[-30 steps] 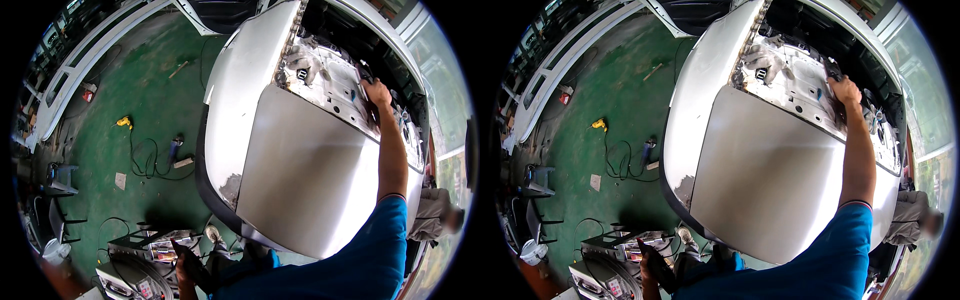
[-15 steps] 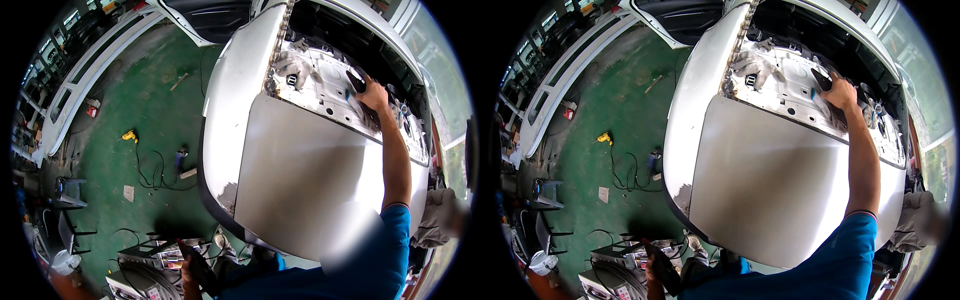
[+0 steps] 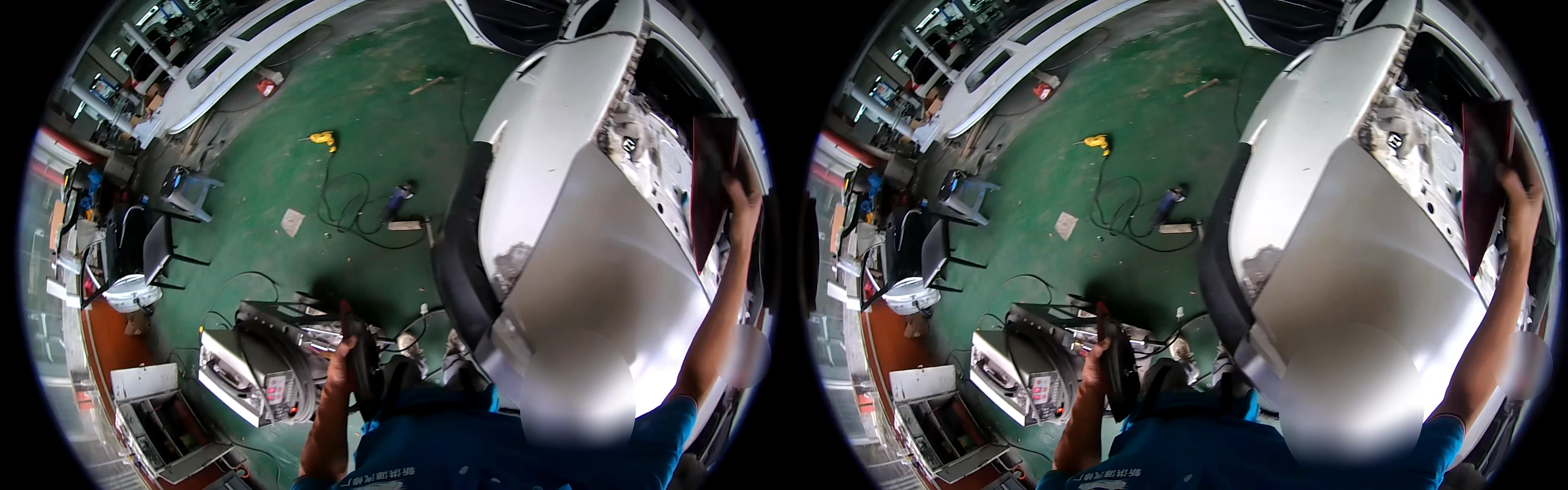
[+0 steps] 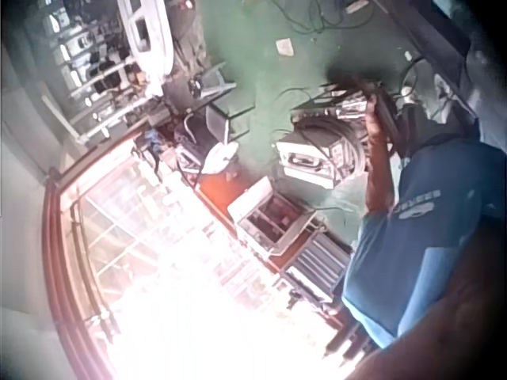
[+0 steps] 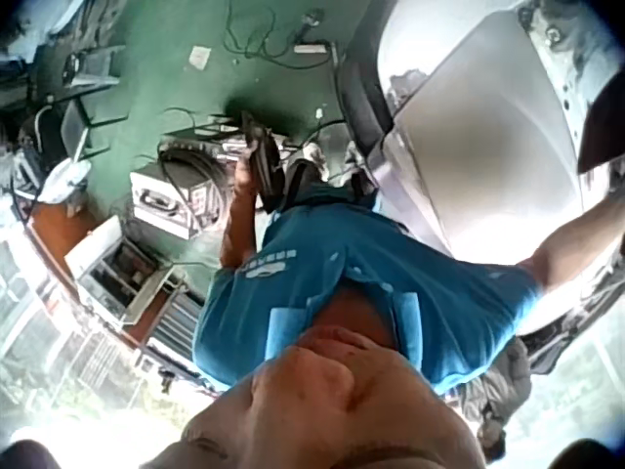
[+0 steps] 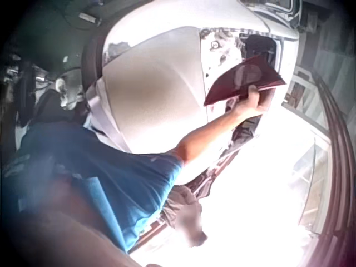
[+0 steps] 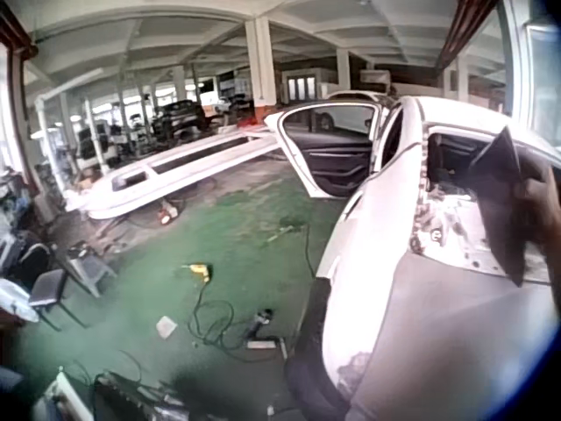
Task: The person uses a hammer and a metal tool to tap and align a white car bumper. They then fit a red taillight assembly into the bumper opening, press it into place, and remove it again before the clip ends.
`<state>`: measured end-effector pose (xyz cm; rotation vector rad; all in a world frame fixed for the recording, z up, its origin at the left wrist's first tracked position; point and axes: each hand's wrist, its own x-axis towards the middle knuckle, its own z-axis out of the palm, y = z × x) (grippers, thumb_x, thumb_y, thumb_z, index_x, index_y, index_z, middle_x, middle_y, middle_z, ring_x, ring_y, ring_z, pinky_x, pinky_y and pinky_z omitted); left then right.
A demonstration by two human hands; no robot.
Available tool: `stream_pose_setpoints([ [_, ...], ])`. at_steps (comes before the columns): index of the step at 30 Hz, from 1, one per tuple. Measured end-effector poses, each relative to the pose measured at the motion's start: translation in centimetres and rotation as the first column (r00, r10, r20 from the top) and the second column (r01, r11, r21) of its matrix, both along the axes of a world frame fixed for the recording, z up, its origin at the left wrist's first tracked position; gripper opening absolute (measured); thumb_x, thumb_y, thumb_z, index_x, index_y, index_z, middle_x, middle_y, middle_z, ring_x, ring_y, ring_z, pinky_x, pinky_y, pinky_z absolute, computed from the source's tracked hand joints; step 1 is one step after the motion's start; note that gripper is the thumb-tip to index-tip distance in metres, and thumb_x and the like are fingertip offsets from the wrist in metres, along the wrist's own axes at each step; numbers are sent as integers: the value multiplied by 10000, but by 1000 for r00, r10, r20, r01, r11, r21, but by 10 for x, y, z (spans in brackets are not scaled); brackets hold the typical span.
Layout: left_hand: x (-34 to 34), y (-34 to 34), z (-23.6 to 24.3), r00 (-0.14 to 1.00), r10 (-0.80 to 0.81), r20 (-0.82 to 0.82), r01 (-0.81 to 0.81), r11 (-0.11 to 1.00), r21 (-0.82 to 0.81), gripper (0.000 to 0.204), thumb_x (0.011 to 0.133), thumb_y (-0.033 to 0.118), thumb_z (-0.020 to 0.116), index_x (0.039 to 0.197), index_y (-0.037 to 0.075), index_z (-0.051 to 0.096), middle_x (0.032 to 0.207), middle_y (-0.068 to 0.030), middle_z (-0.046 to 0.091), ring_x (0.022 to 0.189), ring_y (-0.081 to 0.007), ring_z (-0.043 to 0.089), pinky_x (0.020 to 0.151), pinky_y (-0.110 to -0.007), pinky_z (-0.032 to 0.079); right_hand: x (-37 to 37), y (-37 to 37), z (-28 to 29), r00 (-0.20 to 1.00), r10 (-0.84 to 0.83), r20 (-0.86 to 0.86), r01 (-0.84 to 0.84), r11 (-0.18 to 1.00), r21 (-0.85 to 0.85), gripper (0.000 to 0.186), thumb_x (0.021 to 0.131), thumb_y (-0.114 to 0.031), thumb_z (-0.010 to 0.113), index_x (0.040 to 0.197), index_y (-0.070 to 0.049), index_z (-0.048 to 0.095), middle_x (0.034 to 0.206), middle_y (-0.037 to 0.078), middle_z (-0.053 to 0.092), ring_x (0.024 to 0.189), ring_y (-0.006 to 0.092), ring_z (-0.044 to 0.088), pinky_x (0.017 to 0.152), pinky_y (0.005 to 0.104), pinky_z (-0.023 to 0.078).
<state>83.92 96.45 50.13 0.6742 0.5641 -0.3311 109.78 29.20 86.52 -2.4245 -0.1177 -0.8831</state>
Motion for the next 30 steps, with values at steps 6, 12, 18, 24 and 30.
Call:
stream_pose_setpoints([
  [6, -11, 54, 47, 988, 148, -53, -151, 987, -58, 457, 914, 400, 691, 1202, 50, 628, 942, -98, 689, 808, -244, 676, 716, -373, 575, 47, 175, -3, 757, 651, 59, -569, 611, 550, 858, 832, -332, 696, 1527, 63, 383, 1458, 217, 525, 1336, 327, 528, 1183, 395, 350],
  [12, -15, 99, 45, 919, 374, 127, -378, 926, 14, 517, 887, 402, 661, 1242, 28, 620, 1087, -133, 673, 891, -269, 659, 780, -407, 560, 14, 357, -57, 546, 838, -24, -349, 253, 902, 792, 772, -253, 661, 1470, 51, 442, 1340, 206, 603, 1192, 292, 604, 1070, 388, 445],
  [18, 32, 56, 128, 854, 295, 428, -324, 946, -5, 734, 883, 536, 531, 1423, 39, 519, 1369, -217, 592, 1142, -334, 623, 911, -476, 546, -61, 443, -86, 409, 909, 80, -3, -87, 996, 752, 696, -133, 628, 1407, 72, 495, 1276, 224, 643, 1115, 278, 649, 995, 382, 511],
  [24, 58, 10, 142, 871, -56, 488, 281, 871, -402, 580, 1013, 477, 523, 1422, 66, 547, 1385, -137, 587, 1240, -325, 567, 1071, -481, 443, -192, 345, -72, 789, 604, 113, -45, -126, 991, 741, 725, -227, 583, 1398, 75, 517, 1143, 205, 671, 1005, 255, 664, 953, 340, 523],
  [30, 108, -119, 194, 645, -338, 686, 639, 730, -241, 781, 941, 544, 505, 1554, 87, 347, 1449, -261, 499, 1221, -370, 610, 957, -564, 565, -346, 239, -84, 946, -268, 182, -183, 21, 983, 572, 765, -239, 612, 1260, 45, 585, 1048, 155, 682, 888, 251, 676, 846, 378, 557],
])
